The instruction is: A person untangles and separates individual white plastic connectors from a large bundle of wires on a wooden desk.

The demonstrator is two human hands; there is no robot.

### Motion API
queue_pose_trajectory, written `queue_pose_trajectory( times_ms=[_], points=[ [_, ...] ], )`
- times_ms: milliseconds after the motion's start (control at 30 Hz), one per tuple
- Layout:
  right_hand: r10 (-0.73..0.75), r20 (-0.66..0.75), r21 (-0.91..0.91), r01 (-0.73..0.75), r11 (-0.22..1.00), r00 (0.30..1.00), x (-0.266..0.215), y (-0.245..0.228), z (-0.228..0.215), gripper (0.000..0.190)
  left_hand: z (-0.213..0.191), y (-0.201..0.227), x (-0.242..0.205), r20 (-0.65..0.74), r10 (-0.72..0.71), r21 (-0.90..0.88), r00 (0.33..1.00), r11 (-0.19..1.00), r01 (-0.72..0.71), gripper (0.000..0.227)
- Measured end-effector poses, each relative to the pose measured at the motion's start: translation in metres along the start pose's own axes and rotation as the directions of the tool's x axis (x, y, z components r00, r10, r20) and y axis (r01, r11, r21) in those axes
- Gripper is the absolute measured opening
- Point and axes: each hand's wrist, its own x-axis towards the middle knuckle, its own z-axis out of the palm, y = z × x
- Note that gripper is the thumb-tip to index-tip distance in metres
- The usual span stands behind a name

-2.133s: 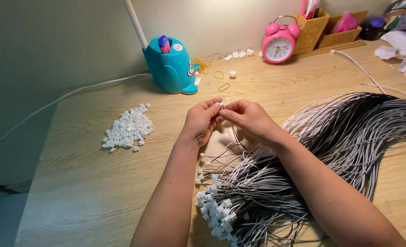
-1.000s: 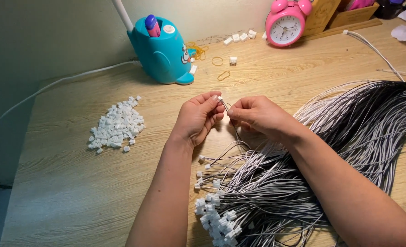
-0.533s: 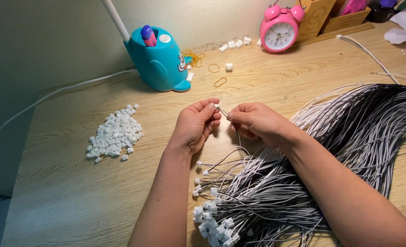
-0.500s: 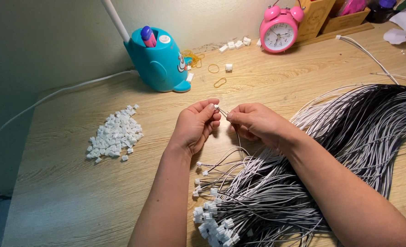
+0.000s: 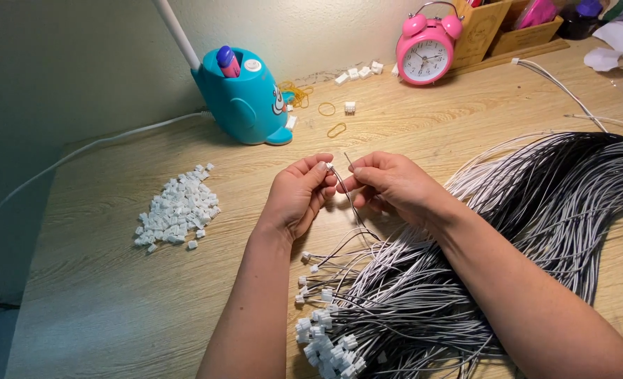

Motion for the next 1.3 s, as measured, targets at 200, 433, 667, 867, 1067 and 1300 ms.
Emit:
queue_pose_trajectory(
  times_ms=[200,433,667,867,1067,1300],
  points=[
    [0.005,-0.006,0.003,-0.005,1.0,1.0,0.01,0.012,-0.007,0.018,-0.003,-0.001,0.004,0.012,0.006,-0.013,1.0,1.0,-0.005,0.023],
    [0.056,-0.02,-0.006,-0.056,0.998,0.998,0.008,0.013,-0.007,0.016,-0.001,0.0,0.003,0.002,-0.001,-0.008,1.0,1.0,0.001,0.023],
    [0.071,0.006,0.022,-0.072,0.997,0.997,0.008,0.013,-0.006,0.019,-0.001,-0.005,0.007,-0.016,0.009,-0.001,1.0,1.0,-0.009,0.023],
    [0.103,0.005,0.015,-0.103,0.995,0.995,0.008,0.01,-0.006,0.019,-0.001,-0.006,0.008,-0.016,0.009,-0.008,1.0,1.0,-0.009,0.022],
    [0.118,0.006,0.009,-0.119,0.993,0.993,0.014,0.015,-0.009,0.02,0.0,-0.004,0.008,-0.016,0.009,-0.007,1.0,1.0,-0.009,0.023],
    [0.125,0.007,0.003,-0.125,0.992,0.992,0.012,0.012,-0.007,0.021,0.004,-0.001,0.004,-0.033,0.0,0.0,0.999,1.0,0.0,0.023]
  ],
)
